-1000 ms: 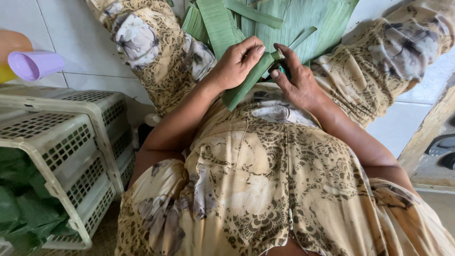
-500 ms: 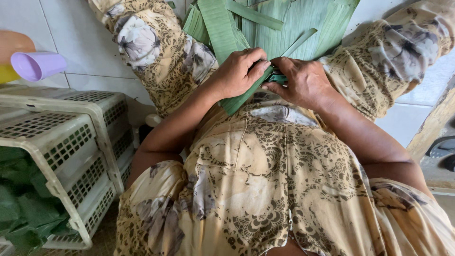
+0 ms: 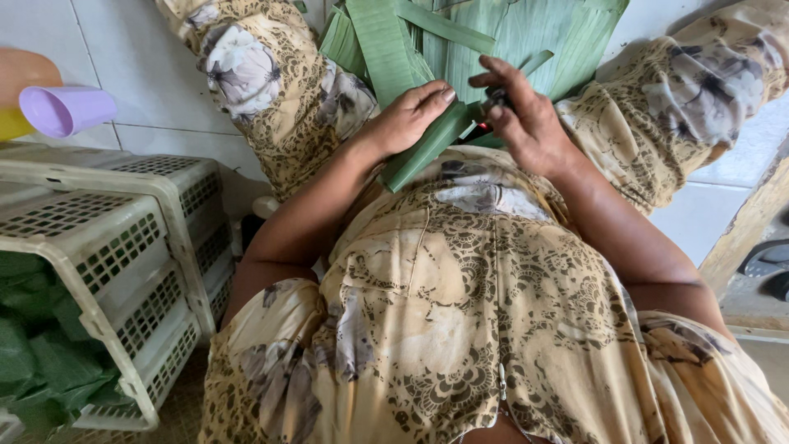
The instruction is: The person sits on the floor folding cut banana leaf strips into cylindrical leaf cups, pressing and creasing the folds by hand, and places finished folded leaves onto a tray. The person occasionally uses scissors to trim the leaf material.
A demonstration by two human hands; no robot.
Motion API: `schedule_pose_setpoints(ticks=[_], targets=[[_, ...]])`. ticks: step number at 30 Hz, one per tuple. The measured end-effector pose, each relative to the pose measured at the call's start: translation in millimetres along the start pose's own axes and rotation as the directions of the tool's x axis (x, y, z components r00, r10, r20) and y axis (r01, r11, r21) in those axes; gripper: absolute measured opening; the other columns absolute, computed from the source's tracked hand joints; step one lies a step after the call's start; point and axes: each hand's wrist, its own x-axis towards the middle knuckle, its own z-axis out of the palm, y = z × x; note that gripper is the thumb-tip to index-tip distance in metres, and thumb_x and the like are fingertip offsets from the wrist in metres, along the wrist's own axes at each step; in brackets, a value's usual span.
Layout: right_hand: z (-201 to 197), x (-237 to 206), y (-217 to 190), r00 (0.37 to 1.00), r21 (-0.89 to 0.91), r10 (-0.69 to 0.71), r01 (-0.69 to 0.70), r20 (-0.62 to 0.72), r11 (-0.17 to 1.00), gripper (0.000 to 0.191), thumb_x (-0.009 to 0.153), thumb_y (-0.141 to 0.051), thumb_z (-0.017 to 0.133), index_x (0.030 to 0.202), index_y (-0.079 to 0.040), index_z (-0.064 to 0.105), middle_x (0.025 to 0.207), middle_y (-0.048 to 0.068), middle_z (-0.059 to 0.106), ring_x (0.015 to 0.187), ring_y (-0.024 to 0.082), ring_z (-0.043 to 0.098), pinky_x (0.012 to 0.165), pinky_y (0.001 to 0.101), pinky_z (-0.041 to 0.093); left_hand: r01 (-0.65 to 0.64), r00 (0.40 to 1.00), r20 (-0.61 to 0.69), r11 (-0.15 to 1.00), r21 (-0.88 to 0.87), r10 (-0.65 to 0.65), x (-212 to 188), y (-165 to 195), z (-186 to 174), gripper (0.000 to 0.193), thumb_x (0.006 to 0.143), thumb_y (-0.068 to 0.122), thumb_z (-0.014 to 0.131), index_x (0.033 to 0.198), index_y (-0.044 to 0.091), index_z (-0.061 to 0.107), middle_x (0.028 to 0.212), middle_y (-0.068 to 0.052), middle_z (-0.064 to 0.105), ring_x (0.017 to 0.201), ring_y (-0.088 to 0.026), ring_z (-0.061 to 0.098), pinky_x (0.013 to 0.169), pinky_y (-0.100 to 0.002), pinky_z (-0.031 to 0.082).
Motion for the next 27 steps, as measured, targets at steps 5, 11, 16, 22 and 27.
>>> schedule_pose_setpoints(ticks=[5, 11, 16, 22, 27], targets=[[3.0, -5.0, 14.3, 0.983, -0.011, 0.107, -0.11, -0.149, 0.994, 0.038, 0.108, -0.006, 0.071, 0.143, -0.002, 0.057, 0.107, 0.011, 0.071, 0.096, 0.016, 0.07, 0.087, 0.031, 0.061, 0.101, 0.981, 0.192, 0.879, -0.466, -0.011, 2.4, 28.0, -3.6, 0.043, 0.112, 0.038, 0.04, 0.143, 0.008, 0.041, 0.116, -0.019, 0.067, 0.092, -0.027, 0.073, 0.081, -0.039, 0.064], [-3.2, -12.6, 10.5, 0.928, 0.209, 0.319, -0.279, -0.192, 0.937, 0.05, 0.103, 0.002, 0.069, 0.149, 0.0, 0.051, 0.103, 0.004, 0.066, 0.084, 0.01, 0.067, 0.071, 0.0267, 0.055, -0.044, 0.995, 0.027, 0.665, -0.746, 0.095, -17.4, 81.5, -8.9, 0.088, 0.102, 0.058, 0.058, 0.16, -0.002, 0.031, 0.156, -0.019, 0.054, 0.151, -0.031, 0.049, 0.126, -0.047, 0.048], [14.4, -23.4, -1.7, 0.929, 0.236, 0.324, -0.279, -0.181, 0.931, 0.048, 0.103, -0.001, 0.068, 0.148, 0.001, 0.05, 0.098, 0.004, 0.07, 0.082, 0.011, 0.068, 0.07, 0.0264, 0.057, -0.295, 0.914, -0.282, 0.955, 0.03, 0.291, -4.8, 80.1, 26.5, 0.074, 0.104, 0.04, 0.073, 0.153, -0.002, 0.035, 0.131, -0.021, 0.064, 0.124, -0.028, 0.066, 0.111, -0.044, 0.058], [11.5, -36.1, 3.5, 0.953, 0.019, 0.269, -0.269, -0.138, 0.963, 0.019, 0.111, -0.012, 0.07, 0.122, -0.001, 0.059, 0.094, 0.004, 0.072, 0.085, 0.011, 0.073, 0.075, 0.0266, 0.06, -0.281, 0.863, -0.281, 0.862, 0.423, 0.419, -10.4, 67.7, 48.4, 0.065, 0.098, 0.01, 0.076, 0.144, -0.001, 0.032, 0.124, -0.018, 0.066, 0.11, -0.028, 0.075, 0.094, -0.04, 0.065], [-1.5, -25.8, 20.4, 0.958, 0.385, 0.262, -0.2, -0.115, 0.901, 0.028, 0.107, -0.015, 0.073, 0.125, -0.003, 0.056, 0.101, -0.001, 0.064, 0.085, 0.007, 0.057, 0.075, 0.0222, 0.049, -0.327, 0.891, -0.168, 0.854, 0.405, 0.421, -5.5, 57.4, 48.6, 0.05, 0.099, 0.011, 0.073, 0.138, -0.002, 0.045, 0.119, -0.017, 0.069, 0.107, -0.025, 0.075, 0.093, -0.037, 0.066]])
